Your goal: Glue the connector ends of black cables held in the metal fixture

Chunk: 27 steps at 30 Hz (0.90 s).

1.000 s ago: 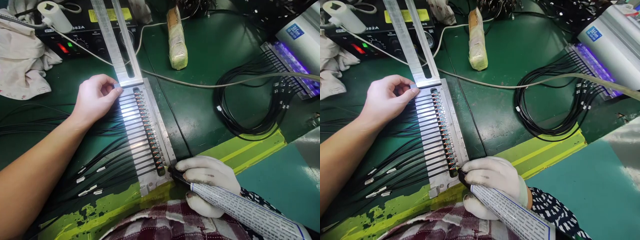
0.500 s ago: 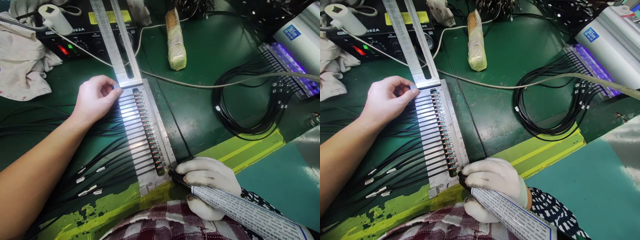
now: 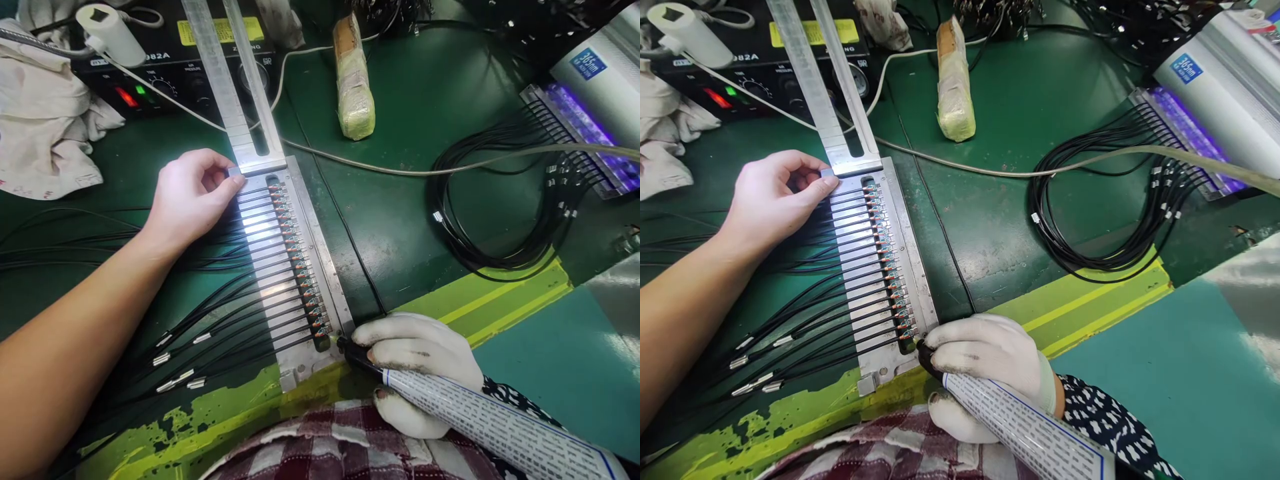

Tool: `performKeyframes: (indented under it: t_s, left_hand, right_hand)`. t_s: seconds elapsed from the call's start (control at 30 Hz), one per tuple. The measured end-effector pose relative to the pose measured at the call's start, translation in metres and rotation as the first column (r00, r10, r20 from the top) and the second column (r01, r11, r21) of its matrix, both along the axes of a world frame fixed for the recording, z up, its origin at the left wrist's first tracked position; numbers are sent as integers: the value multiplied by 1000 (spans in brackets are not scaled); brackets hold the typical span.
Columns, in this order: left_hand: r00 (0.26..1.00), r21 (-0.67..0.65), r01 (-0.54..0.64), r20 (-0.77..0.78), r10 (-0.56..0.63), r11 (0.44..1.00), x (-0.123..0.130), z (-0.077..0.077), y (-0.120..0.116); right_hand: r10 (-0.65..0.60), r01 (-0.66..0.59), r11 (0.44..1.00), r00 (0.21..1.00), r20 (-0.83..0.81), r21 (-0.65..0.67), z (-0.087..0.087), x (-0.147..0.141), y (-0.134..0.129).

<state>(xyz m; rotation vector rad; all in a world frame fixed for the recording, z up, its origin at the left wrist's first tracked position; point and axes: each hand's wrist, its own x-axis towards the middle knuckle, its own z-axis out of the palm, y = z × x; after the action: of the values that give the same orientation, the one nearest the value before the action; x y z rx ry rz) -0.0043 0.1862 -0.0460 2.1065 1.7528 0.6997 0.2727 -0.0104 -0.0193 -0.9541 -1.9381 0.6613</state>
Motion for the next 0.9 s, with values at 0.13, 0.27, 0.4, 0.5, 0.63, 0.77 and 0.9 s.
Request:
performKeyframes:
  t_s: [0.13,0.27,0.4,0.5,0.63,0.77,0.9]
  left_hand:
    - [1000,-2,3,-2,-3,1000,-1,0,0]
    - [1000,3,5,5,-5,1000,-1,0,1]
    - [1000,9,12,7,-12,1000,-2,-2,1]
    - [1000,9,14,15,-14,1000,-2,-2,1]
    - [1000,2,6,11,-6,1000,-1,-1,1]
    - [1000,4,1,5,-1,1000,-1,0,1]
    - [1000,6,7,11,-7,1000,-1,-1,1]
  right_hand:
    - [-1,1,1000,1000,-3,1,-2,0,0]
    - [3,-3,1000,1000,-7,5,0,0,1]
    - [-17,17,1000,1000,-4,-8,0,-1,1]
    - [-15,15,1000,1000,-7,-11,-1,-1,1]
    - [-16,16,1000,1000,-10,-4,0,-1,1]
    - [-16,16,1000,1000,19,-5,1,-1,3]
    - [-13,13,1000,1000,25,-8,2,-1,3]
